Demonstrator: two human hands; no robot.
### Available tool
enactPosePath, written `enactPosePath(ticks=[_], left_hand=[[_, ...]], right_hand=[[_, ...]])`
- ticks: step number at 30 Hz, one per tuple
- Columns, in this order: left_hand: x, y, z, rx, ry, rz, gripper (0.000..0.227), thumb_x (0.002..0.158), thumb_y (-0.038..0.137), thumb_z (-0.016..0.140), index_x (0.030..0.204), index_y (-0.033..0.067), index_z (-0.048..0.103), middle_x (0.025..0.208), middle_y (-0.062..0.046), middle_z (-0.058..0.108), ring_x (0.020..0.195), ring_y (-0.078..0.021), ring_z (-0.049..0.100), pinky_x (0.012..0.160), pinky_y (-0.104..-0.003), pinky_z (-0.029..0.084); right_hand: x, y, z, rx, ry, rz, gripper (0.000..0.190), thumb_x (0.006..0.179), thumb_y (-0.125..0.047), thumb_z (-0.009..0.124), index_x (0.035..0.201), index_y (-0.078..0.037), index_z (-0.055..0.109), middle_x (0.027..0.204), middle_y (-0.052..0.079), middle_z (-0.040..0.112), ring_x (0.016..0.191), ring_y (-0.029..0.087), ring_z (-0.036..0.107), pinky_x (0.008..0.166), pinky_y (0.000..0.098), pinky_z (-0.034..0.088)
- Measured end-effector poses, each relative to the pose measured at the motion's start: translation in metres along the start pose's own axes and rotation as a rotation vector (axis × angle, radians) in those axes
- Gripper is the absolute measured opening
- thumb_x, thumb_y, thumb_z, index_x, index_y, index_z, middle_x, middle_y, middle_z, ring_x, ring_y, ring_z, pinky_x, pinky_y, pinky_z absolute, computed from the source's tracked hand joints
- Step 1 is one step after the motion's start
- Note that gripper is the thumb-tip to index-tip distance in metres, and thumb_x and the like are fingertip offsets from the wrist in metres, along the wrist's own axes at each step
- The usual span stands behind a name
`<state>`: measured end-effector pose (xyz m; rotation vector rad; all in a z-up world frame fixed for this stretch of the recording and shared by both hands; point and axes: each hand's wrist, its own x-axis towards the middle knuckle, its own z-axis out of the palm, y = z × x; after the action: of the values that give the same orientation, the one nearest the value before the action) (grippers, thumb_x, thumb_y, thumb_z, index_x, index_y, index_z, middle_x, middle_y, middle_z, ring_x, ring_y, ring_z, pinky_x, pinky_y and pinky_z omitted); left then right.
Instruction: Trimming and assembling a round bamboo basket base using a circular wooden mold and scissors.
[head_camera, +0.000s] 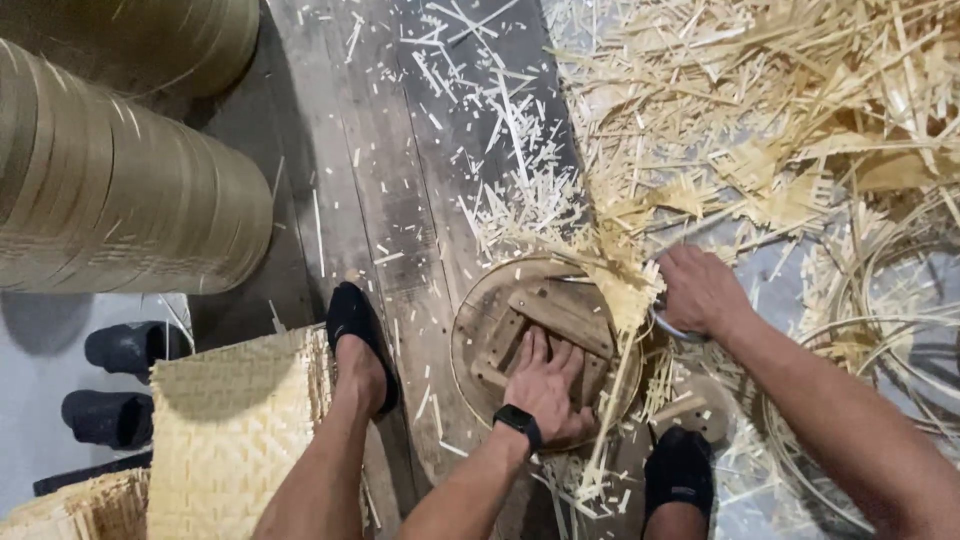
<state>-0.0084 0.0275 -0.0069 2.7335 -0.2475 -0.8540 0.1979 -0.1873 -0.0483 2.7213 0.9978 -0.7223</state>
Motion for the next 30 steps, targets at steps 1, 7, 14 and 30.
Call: enactPosePath(ticks=[1,7,14,30], left_hand=[[-0.01,0.0,-0.004,-0.001,-0.006,0.0,0.097,0.078,0.058,0.063,0.153,0.0032,0.036,0.159,-0.021,0.036,0.148,-0.0553,0.015,0.123,-0.057,0.005],[-0.015,-0.006,-0.009,0.076,-0.126,0.122,0.103,0.075,0.058,0.068,0.158,0.0082,0.034,0.156,-0.018,0.041,0.154,-0.0497,0.013,0.126,-0.054,0.006],[-0.011,-0.007,0.009,0.124,-0.089,0.129,0.101,0.076,0.061,0.07,0.156,0.0096,0.035,0.161,-0.016,0.035,0.151,-0.0473,0.015,0.125,-0.054,0.005],[-0.021,-0.021,-0.013,0.19,-0.175,0.288,0.101,0.072,0.055,0.076,0.155,0.0129,0.039,0.164,-0.006,0.037,0.155,-0.0444,0.015,0.128,-0.052,0.009]], right_hand=[[-0.013,-0.008,-0.004,0.004,-0.005,0.0,0.066,0.083,-0.045,0.068,0.131,-0.002,0.055,0.121,0.017,0.06,0.114,0.028,0.059,0.1,0.0414,0.051],[-0.04,0.011,0.019,0.185,-0.219,0.16,0.046,0.087,-0.034,0.064,0.124,-0.007,0.057,0.118,0.013,0.065,0.112,0.025,0.064,0.099,0.04,0.055],[-0.016,0.0,0.027,0.192,0.025,0.035,0.038,0.083,-0.019,0.059,0.116,0.0,0.06,0.11,0.019,0.064,0.103,0.031,0.064,0.098,0.0463,0.051],[0.042,0.055,0.085,0.687,0.158,0.203,0.024,0.094,-0.011,0.055,0.112,-0.004,0.068,0.099,0.014,0.069,0.081,0.028,0.065,0.077,0.0443,0.058]])
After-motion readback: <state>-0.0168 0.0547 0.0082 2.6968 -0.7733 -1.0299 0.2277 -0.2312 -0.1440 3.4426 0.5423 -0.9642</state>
